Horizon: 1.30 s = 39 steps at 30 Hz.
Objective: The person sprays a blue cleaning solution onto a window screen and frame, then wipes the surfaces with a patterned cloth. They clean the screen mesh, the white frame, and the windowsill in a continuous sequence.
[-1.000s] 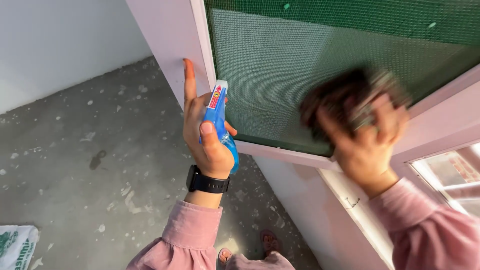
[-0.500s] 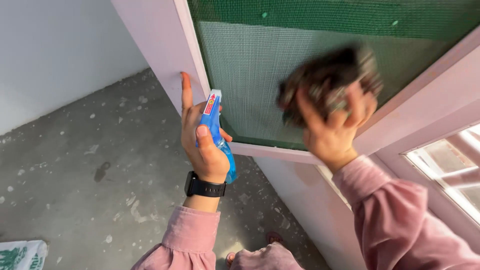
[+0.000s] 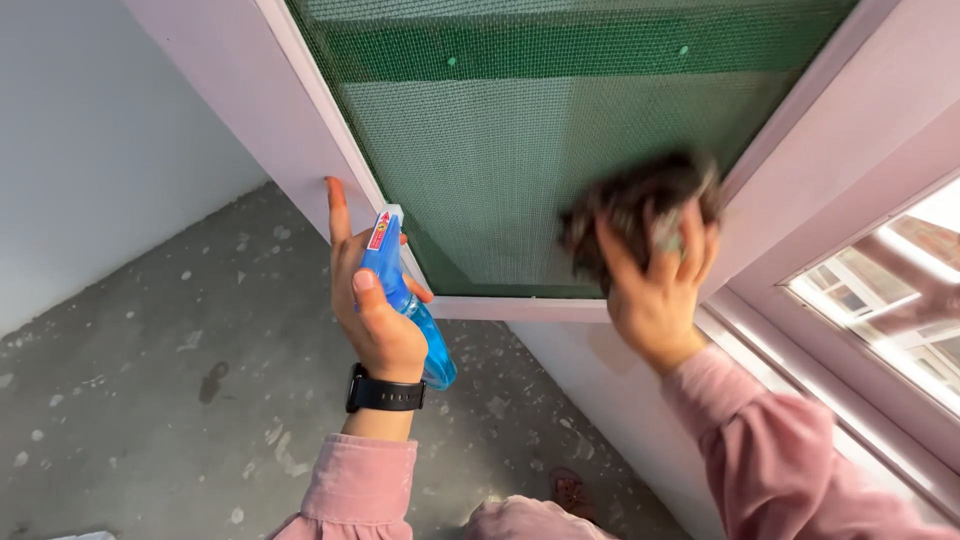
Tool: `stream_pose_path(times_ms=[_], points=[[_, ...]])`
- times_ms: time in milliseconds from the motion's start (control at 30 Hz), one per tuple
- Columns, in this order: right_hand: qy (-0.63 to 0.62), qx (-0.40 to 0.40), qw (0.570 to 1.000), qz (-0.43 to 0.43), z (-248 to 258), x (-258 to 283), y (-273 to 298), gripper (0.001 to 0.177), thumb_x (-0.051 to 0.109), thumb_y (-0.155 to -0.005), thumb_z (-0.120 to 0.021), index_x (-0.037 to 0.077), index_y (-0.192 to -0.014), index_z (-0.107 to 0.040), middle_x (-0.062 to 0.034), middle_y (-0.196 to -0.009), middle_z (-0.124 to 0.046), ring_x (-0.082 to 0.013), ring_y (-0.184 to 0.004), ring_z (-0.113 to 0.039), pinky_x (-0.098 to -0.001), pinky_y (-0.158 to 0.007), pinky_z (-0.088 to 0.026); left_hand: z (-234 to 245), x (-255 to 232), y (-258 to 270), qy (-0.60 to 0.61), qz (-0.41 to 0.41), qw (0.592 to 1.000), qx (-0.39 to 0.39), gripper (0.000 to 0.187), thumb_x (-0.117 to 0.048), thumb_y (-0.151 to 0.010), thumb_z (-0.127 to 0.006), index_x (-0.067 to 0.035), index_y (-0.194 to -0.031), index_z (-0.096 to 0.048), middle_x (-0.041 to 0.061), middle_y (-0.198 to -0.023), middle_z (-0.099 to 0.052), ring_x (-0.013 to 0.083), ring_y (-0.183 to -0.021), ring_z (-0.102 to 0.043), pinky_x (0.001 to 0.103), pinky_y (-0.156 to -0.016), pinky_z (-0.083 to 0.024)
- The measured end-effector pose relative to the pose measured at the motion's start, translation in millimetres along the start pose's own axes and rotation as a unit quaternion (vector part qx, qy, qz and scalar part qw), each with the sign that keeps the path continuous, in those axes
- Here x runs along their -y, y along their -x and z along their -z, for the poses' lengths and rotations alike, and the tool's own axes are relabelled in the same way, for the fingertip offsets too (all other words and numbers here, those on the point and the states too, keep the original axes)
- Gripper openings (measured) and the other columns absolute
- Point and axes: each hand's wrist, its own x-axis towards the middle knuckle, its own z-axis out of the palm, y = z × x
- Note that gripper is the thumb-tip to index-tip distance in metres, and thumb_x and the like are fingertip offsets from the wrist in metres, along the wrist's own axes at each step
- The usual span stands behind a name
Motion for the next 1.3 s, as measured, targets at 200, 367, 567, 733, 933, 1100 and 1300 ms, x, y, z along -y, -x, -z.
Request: stream_pose_path(times_ms=[200,367,567,733,933,1100,1300], points=[[-0.046,-0.112,0.993,0.007,45,-12,-171,0.050,0.013,-0.095,-0.043,0.010,-0.134,-0.074,-0.0247,-0.133,-0.048,-0.0578,-0.126,-0.025,-0.0701,-0.100,-0.021,0,-4,-1,0.003,-0.013,1.000,-0.005,0.059,-0.049,-0.095,-0.034,0.004,-0.090,-0.060,0.016,-0.152,-0.040,0.0151,-0.035,-0.053,0.020,-0.040,-0.045],[-0.011,-0.148,0.989,0.010,56,-4,-211,0.053,0.004,-0.088,-0.048,0.011,-0.137,-0.066,-0.0196,-0.119,-0.049,-0.0516,-0.127,-0.023,-0.0673,-0.098,-0.026,2,-18,-3,0.018,0.029,0.999,-0.009,0.053,-0.042,-0.094,-0.035,0.004,-0.092,-0.060,0.017,-0.151,-0.042,0.0180,-0.032,-0.052,0.022,-0.037,-0.045],[0.034,-0.109,0.992,0.054,25,-15,-135,0.060,0.006,-0.078,-0.048,0.027,-0.130,-0.069,-0.0068,-0.096,-0.038,-0.0451,-0.132,-0.036,-0.0631,-0.100,-0.035,8,-30,-6,0.034,0.059,0.998,0.007,0.050,-0.039,-0.094,-0.034,0.003,-0.094,-0.060,0.017,-0.149,-0.044,0.0194,-0.032,-0.054,0.023,-0.037,-0.047],[0.024,-0.084,0.994,0.068,28,-17,-81,0.055,0.003,-0.082,-0.046,0.036,-0.120,-0.069,-0.0028,-0.097,-0.049,-0.0325,-0.128,-0.047,-0.0515,-0.100,-0.041,9,-48,0,0.024,0.084,0.996,0.008,0.049,-0.039,-0.093,-0.034,-0.002,-0.118,-0.056,0.017,-0.121,-0.058,0.0208,-0.035,-0.056,0.024,-0.039,-0.049],[-0.004,0.037,0.995,0.092,63,-31,-77,0.050,0.007,-0.079,-0.052,0.039,-0.116,-0.064,0.0008,-0.112,-0.058,-0.0274,-0.132,-0.047,-0.0477,-0.101,-0.038,-11,-88,23,0.015,0.121,0.993,-0.001,0.061,-0.044,-0.089,-0.034,-0.011,-0.135,-0.058,0.018,-0.091,-0.067,0.0225,-0.038,-0.058,0.026,-0.042,-0.050],[-0.126,0.171,0.973,0.085,107,-54,-89,0.051,0.007,-0.076,-0.058,0.035,-0.117,-0.064,-0.0020,-0.126,-0.053,-0.0311,-0.133,-0.041,-0.0502,-0.097,-0.039,-57,-128,52,0.052,0.132,0.990,-0.024,0.055,-0.045,-0.090,-0.036,-0.008,-0.109,-0.071,0.014,-0.090,-0.070,0.0246,-0.035,-0.057,0.027,-0.038,-0.048],[-0.377,0.107,0.920,0.002,164,-90,-108,0.074,-0.008,-0.065,-0.046,0.025,-0.129,-0.059,-0.0121,-0.137,-0.050,-0.0385,-0.116,-0.044,-0.0522,-0.098,-0.039,-113,-201,80,0.037,0.176,0.983,0.026,0.065,-0.044,-0.086,-0.022,-0.007,-0.111,-0.070,0.005,-0.086,-0.069,0.0240,-0.040,-0.052,0.032,-0.043,-0.041]])
